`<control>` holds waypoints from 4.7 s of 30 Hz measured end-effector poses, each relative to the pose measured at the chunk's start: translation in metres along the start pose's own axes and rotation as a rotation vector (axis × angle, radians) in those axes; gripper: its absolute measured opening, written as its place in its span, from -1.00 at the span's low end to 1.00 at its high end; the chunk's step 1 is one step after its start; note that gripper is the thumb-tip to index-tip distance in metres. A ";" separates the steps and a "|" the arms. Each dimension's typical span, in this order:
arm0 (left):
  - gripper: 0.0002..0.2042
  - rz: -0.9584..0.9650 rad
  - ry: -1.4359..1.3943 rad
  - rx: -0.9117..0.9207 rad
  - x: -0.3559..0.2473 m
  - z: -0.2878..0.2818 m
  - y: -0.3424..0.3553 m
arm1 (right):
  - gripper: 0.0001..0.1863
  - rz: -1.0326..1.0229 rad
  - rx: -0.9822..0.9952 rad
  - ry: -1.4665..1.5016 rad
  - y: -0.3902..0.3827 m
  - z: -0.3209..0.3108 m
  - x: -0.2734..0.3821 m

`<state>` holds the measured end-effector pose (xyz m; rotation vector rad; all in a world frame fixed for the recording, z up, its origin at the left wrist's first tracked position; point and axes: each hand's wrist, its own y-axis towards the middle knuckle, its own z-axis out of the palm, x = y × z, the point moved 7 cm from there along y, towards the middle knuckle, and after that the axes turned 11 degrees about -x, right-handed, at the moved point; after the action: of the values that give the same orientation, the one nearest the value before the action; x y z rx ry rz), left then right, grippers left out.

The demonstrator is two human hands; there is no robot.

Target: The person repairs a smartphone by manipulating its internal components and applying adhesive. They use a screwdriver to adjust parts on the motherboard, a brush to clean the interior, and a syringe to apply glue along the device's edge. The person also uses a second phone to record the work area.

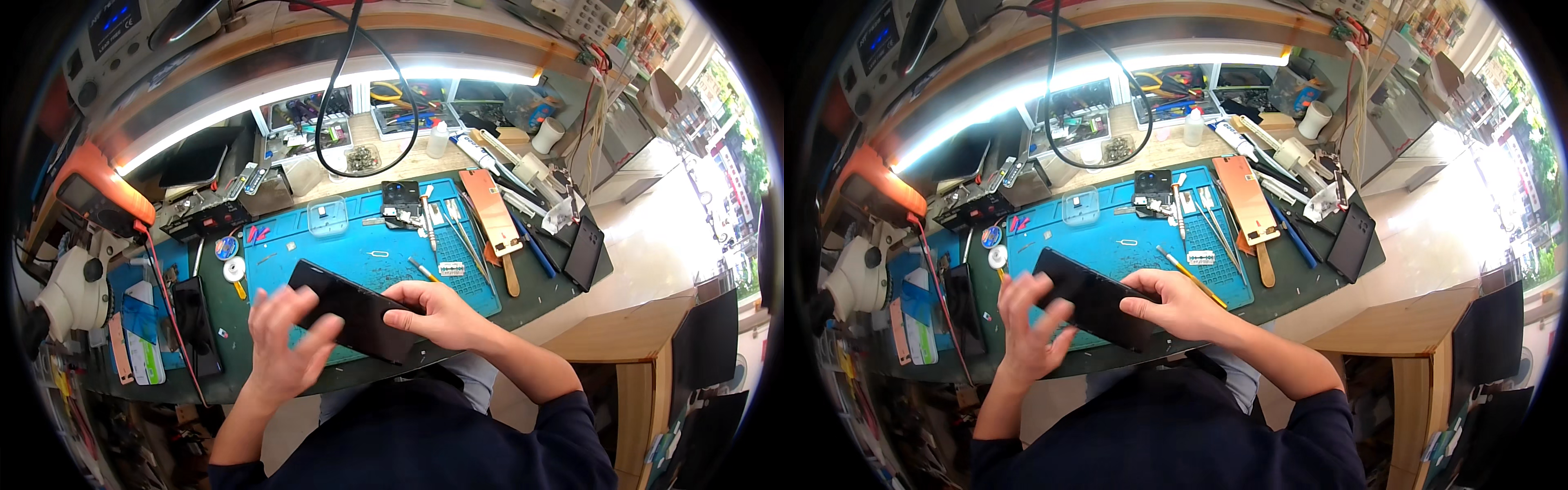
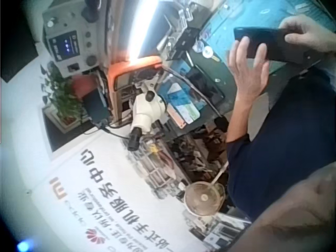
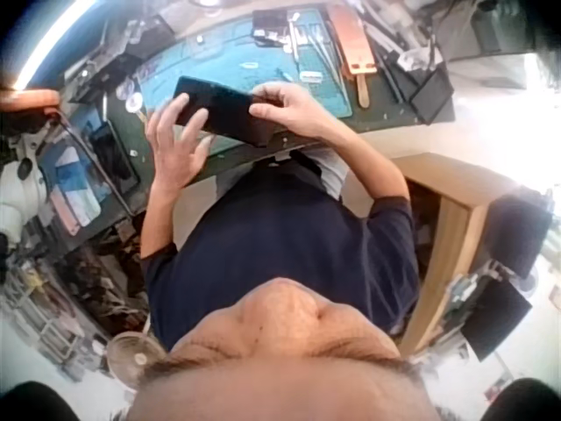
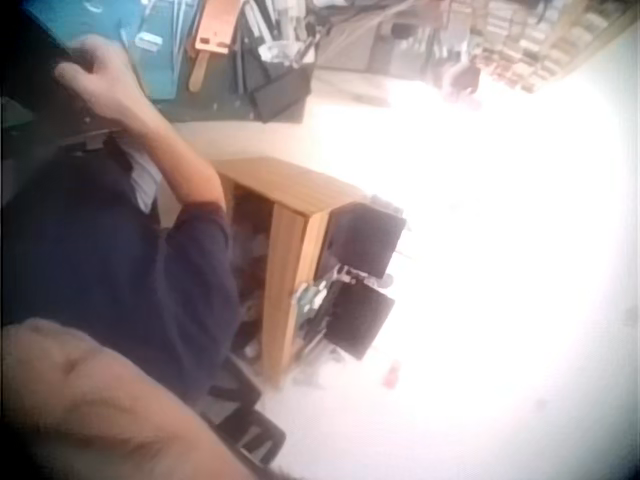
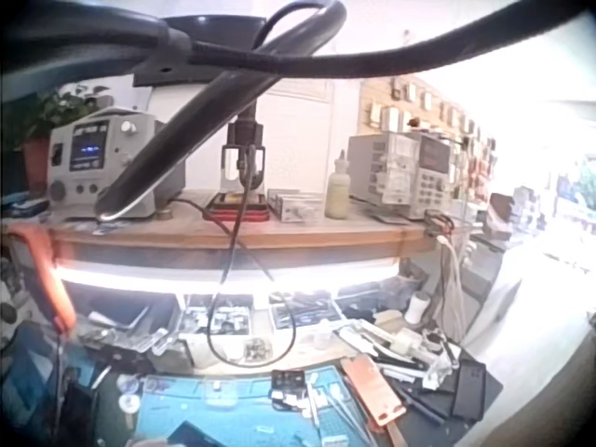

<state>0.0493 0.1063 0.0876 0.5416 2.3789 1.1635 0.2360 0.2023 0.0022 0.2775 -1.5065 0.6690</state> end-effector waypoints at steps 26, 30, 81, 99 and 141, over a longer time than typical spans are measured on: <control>-0.72 -1.239 -0.948 0.020 0.090 0.038 -0.030 | -0.78 -0.662 -0.798 -1.456 -0.018 -0.074 0.065; -0.63 -1.145 -0.971 0.079 0.086 0.040 -0.023 | -0.73 -0.422 -0.525 -1.435 -0.007 -0.084 0.042; -0.39 -0.898 -0.924 0.107 0.094 0.030 -0.016 | -0.86 -0.943 -0.168 -0.692 0.027 0.004 0.082; -0.33 -0.898 -0.872 0.095 0.091 0.031 -0.016 | -0.87 -0.908 -0.195 -0.589 0.033 0.004 0.076; -0.48 -1.330 -0.879 0.062 0.060 0.041 -0.030 | -0.37 -0.696 -0.501 -0.562 -0.032 -0.033 0.057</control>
<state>0.0168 0.1465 0.0279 -0.4487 1.4117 0.1377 0.2768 0.2092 0.0624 0.5941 -1.8907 -0.3765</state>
